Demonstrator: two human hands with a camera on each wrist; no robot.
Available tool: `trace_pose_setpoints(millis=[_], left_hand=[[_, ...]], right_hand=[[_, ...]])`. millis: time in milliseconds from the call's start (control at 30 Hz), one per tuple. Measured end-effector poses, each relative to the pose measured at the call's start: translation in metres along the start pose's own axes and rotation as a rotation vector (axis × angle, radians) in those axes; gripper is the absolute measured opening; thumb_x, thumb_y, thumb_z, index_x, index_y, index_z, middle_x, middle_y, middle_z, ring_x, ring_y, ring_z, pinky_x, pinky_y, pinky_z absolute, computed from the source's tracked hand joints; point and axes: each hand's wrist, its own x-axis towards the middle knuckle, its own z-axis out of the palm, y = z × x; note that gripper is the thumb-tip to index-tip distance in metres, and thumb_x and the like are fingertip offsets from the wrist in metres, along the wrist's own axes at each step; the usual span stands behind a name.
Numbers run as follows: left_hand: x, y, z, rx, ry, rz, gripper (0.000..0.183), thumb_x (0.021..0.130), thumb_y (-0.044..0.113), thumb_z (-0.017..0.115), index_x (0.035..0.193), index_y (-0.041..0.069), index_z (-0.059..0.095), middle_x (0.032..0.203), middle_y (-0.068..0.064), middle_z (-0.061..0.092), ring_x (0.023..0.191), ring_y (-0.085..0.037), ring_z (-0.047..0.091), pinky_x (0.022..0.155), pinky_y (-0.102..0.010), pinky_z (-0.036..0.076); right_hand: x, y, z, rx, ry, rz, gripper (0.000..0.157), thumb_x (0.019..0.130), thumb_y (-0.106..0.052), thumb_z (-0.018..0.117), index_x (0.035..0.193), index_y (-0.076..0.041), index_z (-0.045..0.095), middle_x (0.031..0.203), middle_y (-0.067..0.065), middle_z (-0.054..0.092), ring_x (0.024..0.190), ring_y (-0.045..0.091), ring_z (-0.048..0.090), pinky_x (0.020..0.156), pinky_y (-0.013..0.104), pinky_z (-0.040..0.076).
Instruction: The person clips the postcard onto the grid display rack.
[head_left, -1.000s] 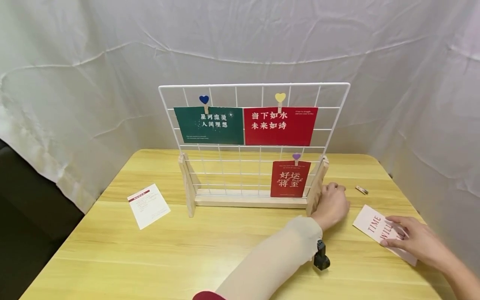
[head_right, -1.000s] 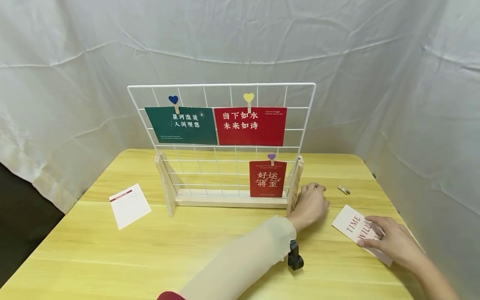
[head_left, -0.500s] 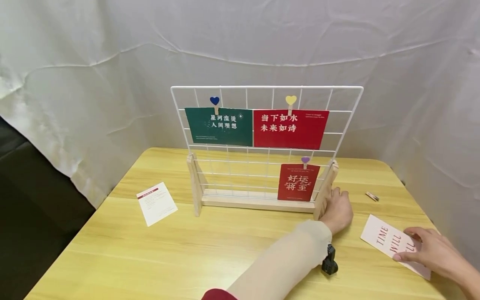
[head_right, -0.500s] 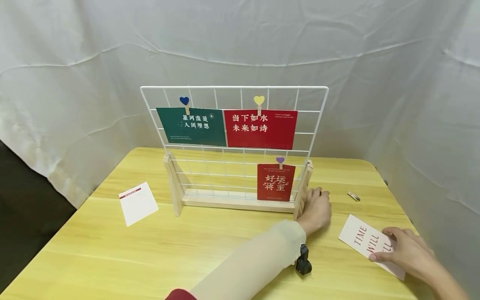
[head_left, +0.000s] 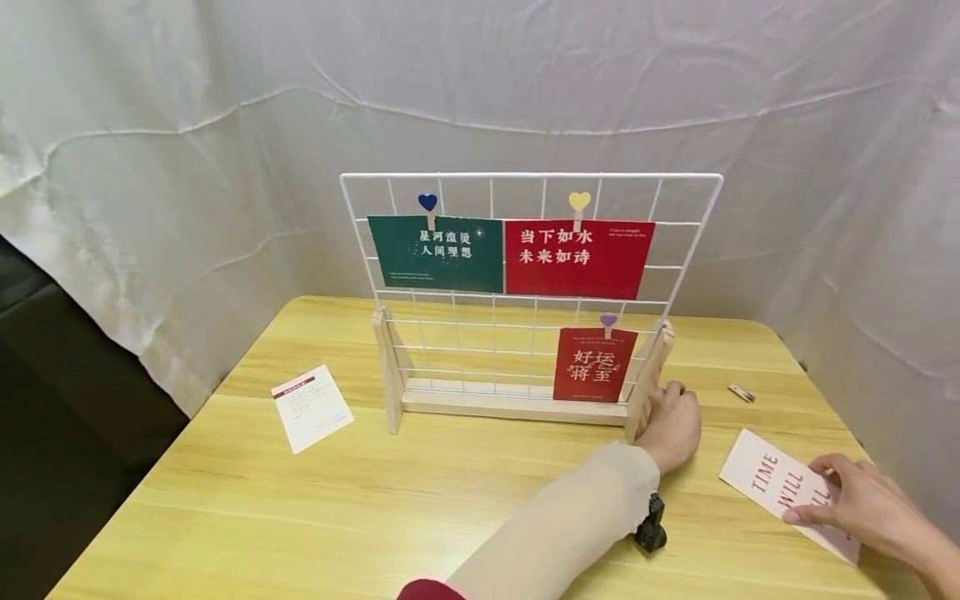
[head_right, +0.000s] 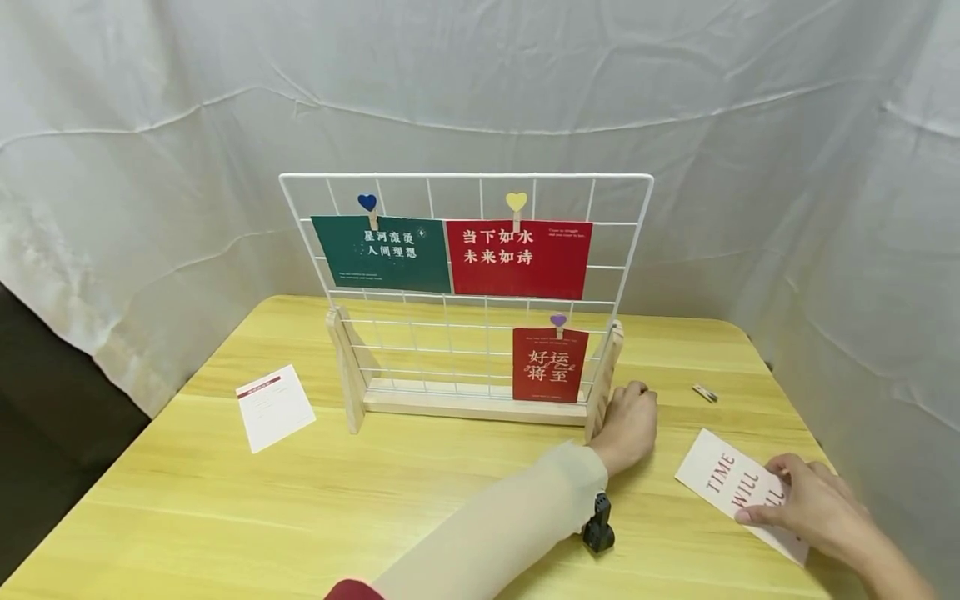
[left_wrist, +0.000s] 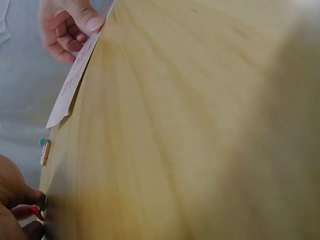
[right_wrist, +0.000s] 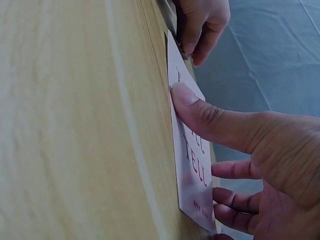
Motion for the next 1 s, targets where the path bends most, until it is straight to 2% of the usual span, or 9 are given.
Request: trace_pose_setpoints(millis=[100,300,400,500,633,733,867,933,1000], left_hand=[[-0.002,0.0,-0.002,-0.014,0.003,0.011,0.022,0.103,0.019,0.05,0.11,0.021,0.07,0.117,0.006,0.057,0.101,-0.006,0.052,0.082,-0.02,0.041],[-0.008,-0.001,-0.008,-0.153,0.017,0.044,0.024,0.104,0.015,0.046,0.11,0.018,0.069,0.115,0.003,0.051,0.079,-0.005,0.055,0.068,-0.012,0.046],[-0.011,-0.003,-0.015,-0.164,0.017,0.072,0.022,0.103,0.017,0.048,0.109,0.017,0.069,0.114,0.003,0.05,0.079,-0.002,0.054,0.062,-0.01,0.046],[-0.013,-0.002,-0.021,-0.169,0.003,0.089,0.019,0.101,0.022,0.053,0.11,0.02,0.07,0.114,0.004,0.051,0.085,-0.001,0.052,0.065,-0.011,0.046],[-0.015,0.001,-0.029,-0.2,-0.028,0.094,0.021,0.099,0.031,0.058,0.115,0.025,0.07,0.118,0.009,0.053,0.094,0.0,0.054,0.079,-0.012,0.046],[-0.017,0.003,-0.033,-0.195,-0.028,0.114,0.02,0.098,0.033,0.059,0.113,0.027,0.07,0.115,0.014,0.059,0.096,0.0,0.056,0.084,-0.013,0.044],[-0.02,0.004,-0.039,-0.153,-0.015,0.148,0.019,0.097,0.035,0.061,0.111,0.029,0.071,0.108,0.018,0.064,0.097,0.003,0.057,0.087,-0.013,0.042],[-0.022,0.003,-0.043,-0.144,-0.026,0.158,0.021,0.097,0.037,0.061,0.114,0.03,0.07,0.109,0.019,0.064,0.099,0.003,0.057,0.089,-0.013,0.041],[-0.025,0.001,-0.047,-0.148,-0.043,0.179,0.022,0.097,0.039,0.061,0.115,0.031,0.069,0.108,0.02,0.064,0.1,0.004,0.055,0.089,-0.012,0.04]], right_hand=[[0.0,0.001,-0.002,0.008,-0.003,0.002,0.091,0.063,-0.05,0.088,0.117,0.013,0.049,0.099,0.032,0.055,0.085,0.037,0.053,0.066,0.041,0.038],[0.0,0.006,-0.005,0.026,-0.044,0.027,0.087,0.066,-0.049,0.086,0.115,0.014,0.051,0.099,0.033,0.057,0.082,0.035,0.054,0.069,0.048,0.043],[0.002,0.009,-0.006,0.034,-0.055,0.027,0.086,0.069,-0.048,0.085,0.115,0.017,0.052,0.099,0.032,0.058,0.084,0.035,0.055,0.069,0.049,0.044],[0.002,0.012,-0.007,0.037,-0.04,0.015,0.081,0.071,-0.045,0.085,0.114,0.017,0.055,0.096,0.028,0.06,0.083,0.032,0.055,0.068,0.045,0.043],[0.001,0.014,-0.009,0.045,-0.015,0.009,0.069,0.072,-0.04,0.086,0.11,0.011,0.06,0.09,0.017,0.061,0.078,0.022,0.052,0.065,0.036,0.04],[0.0,0.014,-0.011,0.06,-0.018,0.029,0.062,0.073,-0.04,0.085,0.105,0.007,0.06,0.089,0.011,0.061,0.076,0.018,0.05,0.064,0.033,0.037],[-0.002,0.013,-0.013,0.06,-0.029,0.055,0.066,0.074,-0.042,0.084,0.106,0.009,0.057,0.091,0.013,0.06,0.078,0.018,0.05,0.068,0.037,0.038],[-0.003,0.013,-0.013,0.051,-0.045,0.06,0.068,0.075,-0.044,0.083,0.107,0.011,0.056,0.092,0.016,0.061,0.079,0.02,0.053,0.071,0.043,0.041],[-0.003,0.014,-0.014,0.043,-0.062,0.062,0.066,0.077,-0.045,0.081,0.106,0.01,0.059,0.092,0.014,0.062,0.079,0.02,0.054,0.071,0.045,0.041]])
